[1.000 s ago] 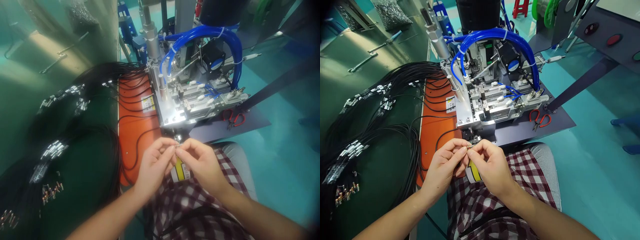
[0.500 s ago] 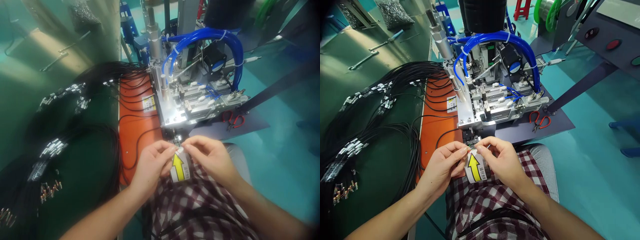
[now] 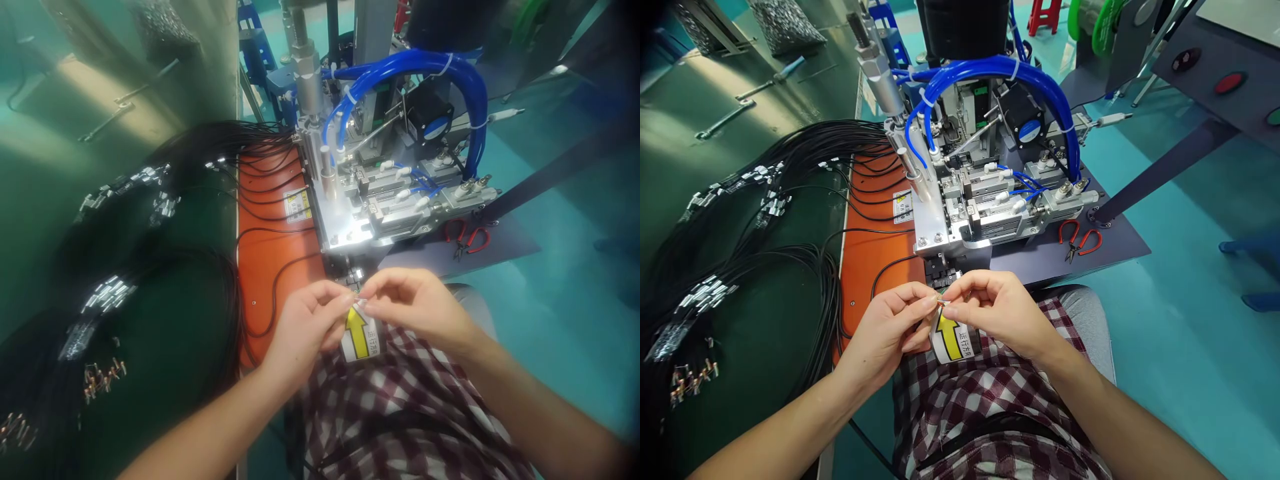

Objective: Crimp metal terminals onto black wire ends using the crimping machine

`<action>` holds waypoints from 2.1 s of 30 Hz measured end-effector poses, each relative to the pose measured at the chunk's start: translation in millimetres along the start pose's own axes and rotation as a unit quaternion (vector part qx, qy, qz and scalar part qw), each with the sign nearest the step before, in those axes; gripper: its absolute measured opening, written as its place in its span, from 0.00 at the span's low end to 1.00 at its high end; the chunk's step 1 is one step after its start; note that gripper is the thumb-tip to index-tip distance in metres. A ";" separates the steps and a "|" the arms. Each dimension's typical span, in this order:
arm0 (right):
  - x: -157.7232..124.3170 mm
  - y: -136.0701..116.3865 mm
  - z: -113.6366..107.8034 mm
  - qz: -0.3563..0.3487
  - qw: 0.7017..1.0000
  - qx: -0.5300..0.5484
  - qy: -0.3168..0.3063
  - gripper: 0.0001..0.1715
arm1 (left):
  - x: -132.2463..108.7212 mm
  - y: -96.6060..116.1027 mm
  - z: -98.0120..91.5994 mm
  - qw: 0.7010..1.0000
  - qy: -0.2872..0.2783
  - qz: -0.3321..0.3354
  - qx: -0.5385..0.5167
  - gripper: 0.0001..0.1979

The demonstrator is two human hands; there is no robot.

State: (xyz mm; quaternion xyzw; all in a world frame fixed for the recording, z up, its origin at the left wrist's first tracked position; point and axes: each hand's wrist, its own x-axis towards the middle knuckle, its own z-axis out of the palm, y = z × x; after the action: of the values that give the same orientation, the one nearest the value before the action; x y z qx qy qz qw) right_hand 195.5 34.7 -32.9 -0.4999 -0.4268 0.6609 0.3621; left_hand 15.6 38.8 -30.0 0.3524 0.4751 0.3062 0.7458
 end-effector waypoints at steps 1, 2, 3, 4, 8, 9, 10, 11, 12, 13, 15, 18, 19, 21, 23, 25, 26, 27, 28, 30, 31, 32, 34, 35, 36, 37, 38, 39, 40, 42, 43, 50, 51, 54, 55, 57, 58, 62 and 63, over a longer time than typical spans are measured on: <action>-0.2 -0.8 0.2 -0.004 1.000 0.002 0.001 0.10 | -0.1 -0.2 0.1 1.000 -0.001 -0.001 0.002 0.10; -0.2 -1.8 0.7 -0.010 1.000 0.005 0.002 0.09 | -0.3 -0.3 0.3 1.000 -0.001 -0.001 0.004 0.10; -0.1 -2.9 1.3 -0.018 1.000 0.008 0.004 0.08 | -0.6 -0.3 0.7 1.000 -0.002 0.000 0.006 0.10; 0.0 -4.1 1.9 -0.024 1.000 0.011 0.006 0.08 | -0.9 -0.1 1.1 1.000 -0.003 0.000 0.007 0.10; 1.3 -7.0 3.0 -0.025 0.999 0.020 -0.003 0.11 | -1.2 1.0 1.9 1.000 -0.004 -0.001 0.003 0.10; 1.6 -7.0 2.4 -0.020 1.000 0.021 -0.009 0.12 | -1.0 1.2 1.7 1.000 -0.005 -0.002 0.003 0.10; 1.9 -6.8 1.4 -0.014 1.000 0.018 -0.018 0.13 | -0.6 1.2 1.4 1.000 -0.007 -0.003 0.004 0.10; 2.2 -6.4 0.1 -0.009 0.999 0.013 -0.028 0.14 | -0.2 1.2 1.1 1.000 -0.010 -0.003 0.006 0.10; 2.4 -5.9 -1.4 -0.004 0.999 0.007 -0.037 0.14 | 0.2 1.0 0.7 1.000 -0.014 -0.002 0.007 0.10; 2.6 -5.3 -3.0 -0.002 0.999 -0.002 -0.047 0.14 | 0.6 0.8 0.4 1.000 -0.017 0.000 0.006 0.10; 2.5 -4.4 -5.8 -0.002 0.997 -0.028 -0.066 0.14 | 1.1 0.4 0.0 1.000 -0.023 0.000 0.007 0.10; 1.8 -4.5 -7.1 -0.007 0.994 -0.074 -0.086 0.15 | 1.3 0.3 0.0 0.999 -0.030 -0.007 0.012 0.10; 1.6 -4.8 -6.8 -0.010 0.992 -0.089 -0.090 0.15 | 1.3 0.5 0.1 0.999 -0.033 -0.010 0.015 0.10; 1.6 -5.3 -5.7 -0.021 0.989 -0.112 -0.094 0.14 | 1.5 1.2 0.2 0.999 -0.038 -0.018 0.022 0.10; 2.3 -5.7 -4.6 -0.032 0.987 -0.124 -0.100 0.13 | 1.9 2.1 0.0 0.998 -0.047 -0.025 0.028 0.10; 3.4 -6.4 -4.3 -0.038 0.985 -0.127 -0.113 0.12 | 2.5 3.0 -0.5 0.997 -0.057 -0.033 0.032 0.09; 3.9 -7.0 -4.5 -0.041 0.984 -0.127 -0.121 0.11 | 2.8 3.5 -0.8 0.997 -0.063 -0.037 0.033 0.09; 4.4 -7.9 -4.7 -0.045 0.982 -0.128 -0.128 0.11 | 2.9 4.0 -1.2 0.996 -0.070 -0.041 0.033 0.10; 4.8 -8.8 -5.0 -0.050 0.981 -0.130 -0.135 0.11 | 3.0 4.5 -1.6 0.995 -0.076 -0.046 0.033 0.10; 5.2 -10.7 -5.3 -0.057 0.979 -0.134 -0.144 0.10 | 2.7 5.2 -2.1 0.994 -0.089 -0.054 0.032 0.10; 5.1 -11.3 -5.2 -0.057 0.979 -0.133 -0.145 0.10 | 2.4 5.4 -2.2 0.994 -0.091 -0.055 0.031 0.09; 4.7 -11.5 -4.7 -0.054 0.980 -0.130 -0.143 0.10 | 2.1 5.4 -2.1 0.994 -0.087 -0.053 0.030 0.09; 3.4 -10.8 -2.9 -0.047 0.984 -0.121 -0.124 0.11 | 1.5 4.7 -1.6 0.996 -0.069 -0.043 0.024 0.09; 2.3 -9.9 -1.6 -0.046 0.987 -0.115 -0.104 0.11 | 1.4 4.1 -1.3 0.997 -0.057 -0.037 0.021 0.09; 1.0 -8.7 -0.1 -0.046 0.990 -0.109 -0.078 0.11 | 1.3 3.3 -1.0 0.998 -0.046 -0.031 0.020 0.08; -0.4 -7.3 1.6 -0.049 0.992 -0.103 -0.047 0.10 | 1.3 2.4 -0.7 0.999 -0.036 -0.026 0.019 0.08; -1.9 -5.9 3.4 -0.055 0.994 -0.098 -0.016 0.09 | 1.5 1.7 -0.5 0.999 -0.028 -0.022 0.020 0.08; -3.4 -4.5 5.2 -0.062 0.993 -0.096 0.012 0.08 | 1.7 1.0 -0.4 0.999 -0.021 -0.018 0.021 0.08; -4.7 -3.3 7.1 -0.069 0.992 -0.096 0.035 0.08 | 1.9 0.5 -0.2 1.000 -0.016 -0.016 0.021 0.09; -6.4 -1.5 11.0 -0.081 0.989 -0.107 0.065 0.09 | 2.3 0.1 0.3 1.000 -0.007 -0.012 0.024 0.09; -6.8 -1.0 12.9 -0.086 0.987 -0.114 0.076 0.09 | 2.4 0.2 0.7 1.000 -0.003 -0.011 0.025 0.09; -4.8 4.9 25.6 -0.135 0.971 -0.152 0.129 0.08 | -0.2 3.1 4.3 0.999 0.022 0.001 0.034 0.10; -4.9 6.6 27.3 -0.141 0.968 -0.155 0.140 0.08 | -0.6 3.2 4.6 0.999 0.028 0.006 0.036 0.10; -5.4 9.9 30.4 -0.147 0.965 -0.147 0.162 0.09 | -1.1 2.5 4.9 0.998 0.050 0.010 0.036 0.10; -5.5 9.8 30.3 -0.136 0.970 -0.134 0.153 0.10 | -1.1 2.2 4.8 0.998 0.055 0.008 0.035 0.10; -5.7 8.1 28.2 -0.098 0.982 -0.101 0.127 0.11 | -1.1 1.9 4.5 0.998 0.060 0.002 0.032 0.11; -6.0 7.0 26.7 -0.077 0.987 -0.084 0.117 0.11 | -1.0 1.9 4.3 0.998 0.061 0.003 0.032 0.11; -8.2 6.8 24.0 -0.056 0.988 -0.072 0.122 0.14 | -1.0 2.8 4.1 0.997 0.070 0.025 0.032 0.11; -8.6 8.3 25.0 -0.061 0.987 -0.078 0.123 0.13 | -1.1 3.1 4.3 0.996 0.072 0.029 0.032 0.10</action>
State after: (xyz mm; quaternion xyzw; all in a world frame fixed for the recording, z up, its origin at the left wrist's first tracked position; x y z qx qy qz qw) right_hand 172.9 18.8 -34.1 -0.5769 -0.4594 0.5357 0.4113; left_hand 18.8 38.7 -25.6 0.3665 0.5270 0.3372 0.6887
